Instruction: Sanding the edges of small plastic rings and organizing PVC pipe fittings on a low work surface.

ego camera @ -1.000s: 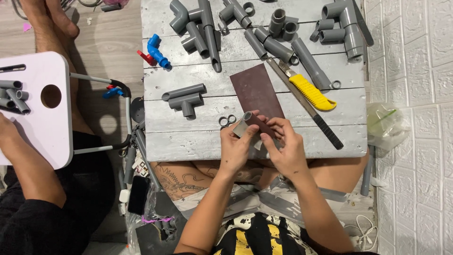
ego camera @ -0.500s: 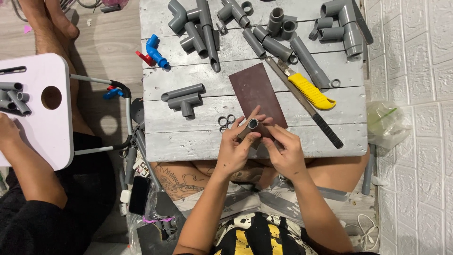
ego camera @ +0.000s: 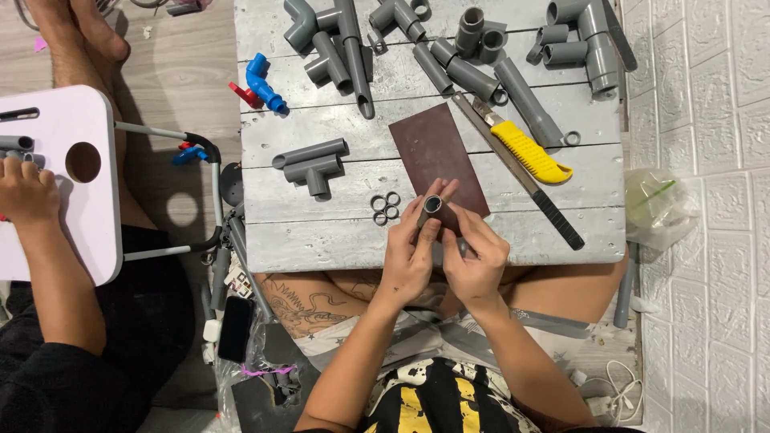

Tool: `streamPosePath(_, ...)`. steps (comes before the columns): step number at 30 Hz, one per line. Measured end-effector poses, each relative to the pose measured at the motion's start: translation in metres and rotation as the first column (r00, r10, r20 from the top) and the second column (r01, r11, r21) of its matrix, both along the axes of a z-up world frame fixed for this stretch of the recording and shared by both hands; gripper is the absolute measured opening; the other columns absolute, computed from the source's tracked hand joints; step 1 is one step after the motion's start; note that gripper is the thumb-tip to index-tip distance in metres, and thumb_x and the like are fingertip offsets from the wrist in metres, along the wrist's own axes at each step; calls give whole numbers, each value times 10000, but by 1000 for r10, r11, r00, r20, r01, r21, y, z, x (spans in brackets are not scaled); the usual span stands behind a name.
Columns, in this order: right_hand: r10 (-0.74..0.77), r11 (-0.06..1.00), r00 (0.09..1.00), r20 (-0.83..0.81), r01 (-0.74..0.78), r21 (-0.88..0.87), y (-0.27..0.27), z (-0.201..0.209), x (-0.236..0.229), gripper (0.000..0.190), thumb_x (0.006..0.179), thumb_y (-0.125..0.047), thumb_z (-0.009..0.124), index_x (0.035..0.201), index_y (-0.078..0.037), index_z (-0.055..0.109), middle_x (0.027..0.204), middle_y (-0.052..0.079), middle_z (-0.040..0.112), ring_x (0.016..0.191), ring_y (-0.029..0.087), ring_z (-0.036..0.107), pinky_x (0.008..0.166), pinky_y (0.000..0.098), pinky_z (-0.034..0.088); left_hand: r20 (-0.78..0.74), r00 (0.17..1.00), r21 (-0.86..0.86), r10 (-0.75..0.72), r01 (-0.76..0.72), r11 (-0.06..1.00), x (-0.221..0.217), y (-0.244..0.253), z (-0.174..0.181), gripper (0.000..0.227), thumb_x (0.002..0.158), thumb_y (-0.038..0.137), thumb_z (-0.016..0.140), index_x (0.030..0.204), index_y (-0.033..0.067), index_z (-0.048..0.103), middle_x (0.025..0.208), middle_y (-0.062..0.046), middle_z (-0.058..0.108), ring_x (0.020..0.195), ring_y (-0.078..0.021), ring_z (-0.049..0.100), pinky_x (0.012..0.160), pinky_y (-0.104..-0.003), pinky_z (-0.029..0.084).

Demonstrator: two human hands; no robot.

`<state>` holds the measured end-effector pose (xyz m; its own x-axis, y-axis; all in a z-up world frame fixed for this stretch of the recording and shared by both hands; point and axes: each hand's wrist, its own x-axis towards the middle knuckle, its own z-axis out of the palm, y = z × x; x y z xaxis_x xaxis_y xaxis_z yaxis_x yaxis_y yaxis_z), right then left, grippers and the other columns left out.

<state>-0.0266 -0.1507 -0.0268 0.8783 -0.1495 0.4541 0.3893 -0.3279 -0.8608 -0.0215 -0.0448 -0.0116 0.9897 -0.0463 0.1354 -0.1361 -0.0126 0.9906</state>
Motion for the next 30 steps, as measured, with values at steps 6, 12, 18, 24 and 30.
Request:
streamPosePath(6, -24, 997, 1000, -6, 24, 77, 0, -9, -1, 245, 917, 61, 672, 1154, 55, 735, 1007, 180, 770, 892, 280, 755, 734, 380, 587, 51, 993, 128, 105, -111, 986, -6, -7, 1, 496, 989, 132, 652, 1457, 21, 527, 1446, -128, 598, 1408, -350, 495, 1202, -513, 294)
streamPosePath(12, -11, 995, 999, -39, 15, 100, -9, -32, -10, 318, 822, 125, 714, 1126, 39, 757, 996, 197, 763, 882, 271, 747, 754, 383, 586, 37, 992, 90, 123, -126, 988, -7, -8, 3, 410, 1049, 139, 550, 1428, -17, 542, 1398, -157, 626, 1367, -367, 526, 1188, -518, 323)
streamPosePath(18, 257, 950, 918, -303, -184, 251, -35, -31, -17, 302, 1008, -166, 623, 1200, 45, 722, 950, 164, 757, 879, 126, 633, 711, 355, 585, 23, 998, 66, -51, 50, 997, -7, 3, 6, 477, 1086, 182, 463, 1528, 8, 421, 1488, -154, 554, 1509, -385, 323, 1231, -565, 197)
streamPosePath(24, 576, 816, 660, -481, -441, 372, -58, -22, -12, 274, 973, -57, 590, 1195, 73, 683, 727, 105, 689, 658, 114, 529, 609, 335, 559, 27, 950, 41, -310, 309, 950, -11, 20, -11, 556, 1117, 282, 365, 1619, 68, 262, 1619, -73, 402, 1592, -321, 108, 1250, -562, 51)
streamPosePath(30, 315, 931, 833, -456, -364, -21, -55, -12, -18, 301, 974, -113, 649, 1198, 87, 670, 758, 235, 699, 646, 290, 710, 552, 371, 551, 72, 968, 263, -239, 213, 941, -12, 54, -40, 680, 1032, 267, 529, 1614, 84, 227, 1490, -173, 550, 1392, -403, 478, 1174, -573, 342)
